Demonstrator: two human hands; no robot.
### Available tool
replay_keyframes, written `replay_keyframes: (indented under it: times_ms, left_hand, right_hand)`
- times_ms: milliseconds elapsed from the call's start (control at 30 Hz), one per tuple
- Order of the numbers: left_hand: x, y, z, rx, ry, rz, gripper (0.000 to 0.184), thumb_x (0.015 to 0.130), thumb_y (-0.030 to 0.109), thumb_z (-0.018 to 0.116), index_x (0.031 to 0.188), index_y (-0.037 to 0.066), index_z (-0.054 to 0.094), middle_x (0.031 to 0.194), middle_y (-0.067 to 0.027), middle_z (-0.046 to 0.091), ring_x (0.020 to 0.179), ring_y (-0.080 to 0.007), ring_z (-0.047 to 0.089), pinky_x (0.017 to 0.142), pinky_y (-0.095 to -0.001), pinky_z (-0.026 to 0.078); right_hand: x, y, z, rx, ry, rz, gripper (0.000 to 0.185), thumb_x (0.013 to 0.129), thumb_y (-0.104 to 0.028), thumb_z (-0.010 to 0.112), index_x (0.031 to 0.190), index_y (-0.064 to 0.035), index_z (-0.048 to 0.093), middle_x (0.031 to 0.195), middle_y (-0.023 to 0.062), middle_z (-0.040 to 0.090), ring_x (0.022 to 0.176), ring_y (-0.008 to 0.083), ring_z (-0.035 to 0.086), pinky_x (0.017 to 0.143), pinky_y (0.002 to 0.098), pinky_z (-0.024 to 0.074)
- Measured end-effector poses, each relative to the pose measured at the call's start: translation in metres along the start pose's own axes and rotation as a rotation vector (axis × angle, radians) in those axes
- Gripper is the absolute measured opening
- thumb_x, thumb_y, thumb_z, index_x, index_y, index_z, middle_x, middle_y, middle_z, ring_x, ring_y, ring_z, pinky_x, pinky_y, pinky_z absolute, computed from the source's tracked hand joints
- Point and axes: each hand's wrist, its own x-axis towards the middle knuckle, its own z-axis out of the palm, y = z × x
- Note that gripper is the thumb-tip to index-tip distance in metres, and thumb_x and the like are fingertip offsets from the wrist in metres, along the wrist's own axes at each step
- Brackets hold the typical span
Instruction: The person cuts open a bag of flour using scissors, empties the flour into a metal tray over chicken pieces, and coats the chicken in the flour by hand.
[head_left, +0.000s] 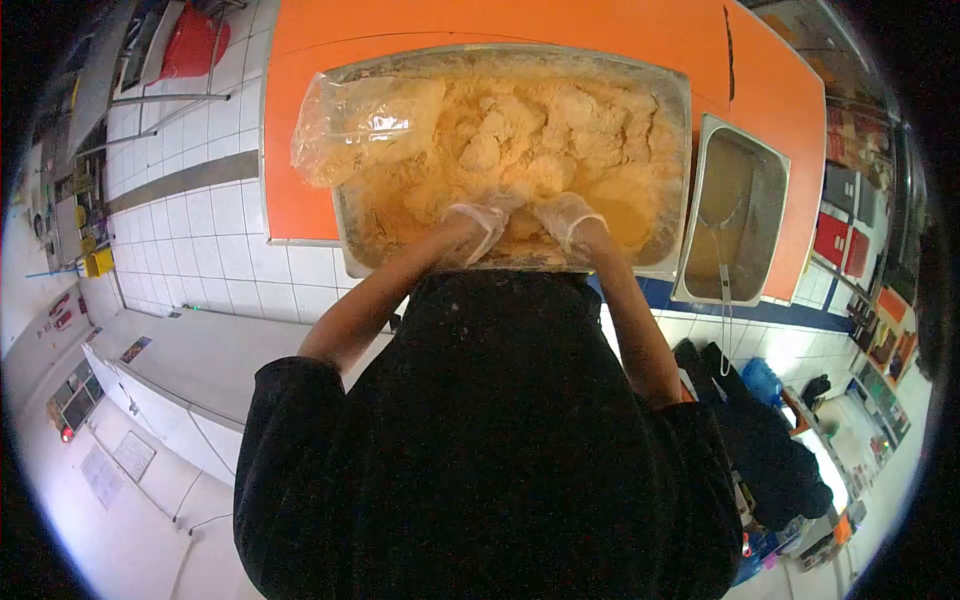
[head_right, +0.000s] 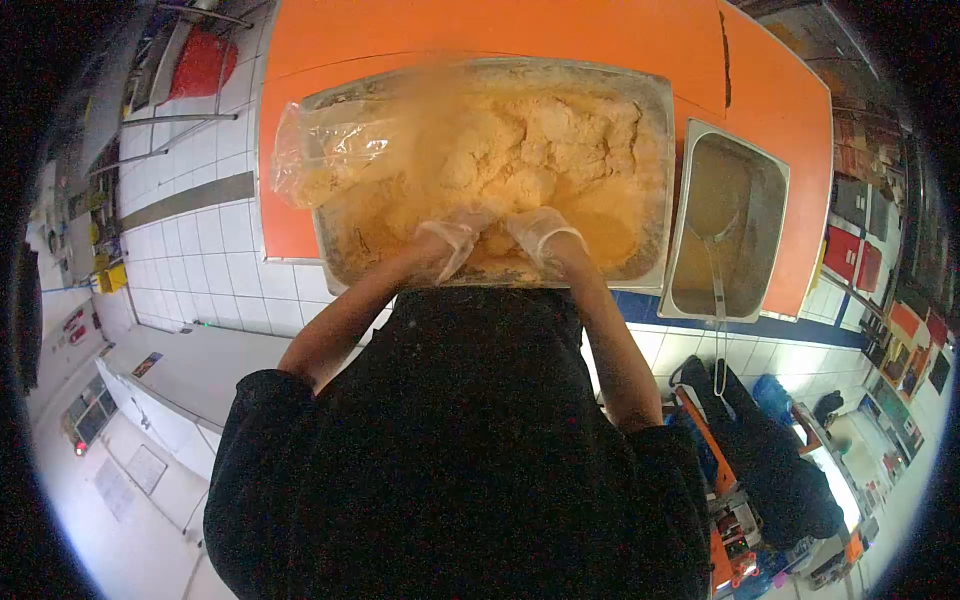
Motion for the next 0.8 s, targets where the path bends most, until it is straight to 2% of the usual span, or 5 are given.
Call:
replay_keyframes:
  times_ms: [100,200,333,600,800]
  left_hand:
    - [0.002,-0.004,0.002,-0.133,0.152,0.108,0.04,0.087,0.022,0.051,0.122,0.004,0.047,0.114,-0.0166,0.054,0.104,-0.0215,0.052,0.093,-0.0297,0.039]
    - [0.005,0.028,-0.032,-1.402,-0.099,-0.414,0.039,0.089,0.023,0.05,0.122,0.003,0.047,0.111,-0.0162,0.056,0.1,-0.0217,0.054,0.092,-0.0286,0.04]
    - [0.019,-0.002,-0.021,-0.781,-0.146,-0.248,0.039,0.089,0.022,0.047,0.124,0.004,0.046,0.114,-0.0155,0.055,0.1,-0.0217,0.054,0.092,-0.0301,0.04]
    - [0.03,-0.061,0.016,-0.388,-0.378,-0.274,0.04,0.091,0.022,0.044,0.127,0.004,0.045,0.118,-0.0144,0.053,0.101,-0.0217,0.053,0.091,-0.0327,0.041]
    - [0.01,-0.068,0.03,0.005,0.133,0.107,0.042,0.088,0.035,0.046,0.121,0.009,0.049,0.102,-0.017,0.06,0.097,-0.0292,0.056,0.09,-0.0343,0.04]
  right_hand:
    - [-0.008,0.001,0.012,0.595,0.062,0.177,0.03,0.087,-0.027,0.049,0.091,0.0012,0.056,0.082,0.0193,0.057,0.078,0.0321,0.055,0.067,0.0386,0.0424]
    - [-0.016,-0.005,0.007,0.529,0.256,0.038,0.038,0.086,-0.034,0.049,0.101,0.0003,0.056,0.09,0.0201,0.058,0.09,0.0359,0.056,0.075,0.0427,0.0435]
    - [-0.001,-0.006,-0.003,-0.442,0.838,-0.109,0.04,0.082,-0.034,0.052,0.106,-0.0025,0.054,0.096,0.0156,0.059,0.093,0.0324,0.054,0.084,0.0391,0.042]
    - [0.013,0.013,-0.025,-0.534,0.525,-0.182,0.032,0.076,-0.023,0.052,0.103,-0.006,0.056,0.1,0.0152,0.06,0.098,0.0307,0.055,0.082,0.0418,0.0432]
    - [-0.013,0.022,-0.027,-0.502,0.684,0.133,0.025,0.077,-0.021,0.052,0.094,-0.0045,0.059,0.094,0.0173,0.061,0.089,0.0312,0.059,0.074,0.0403,0.0468]
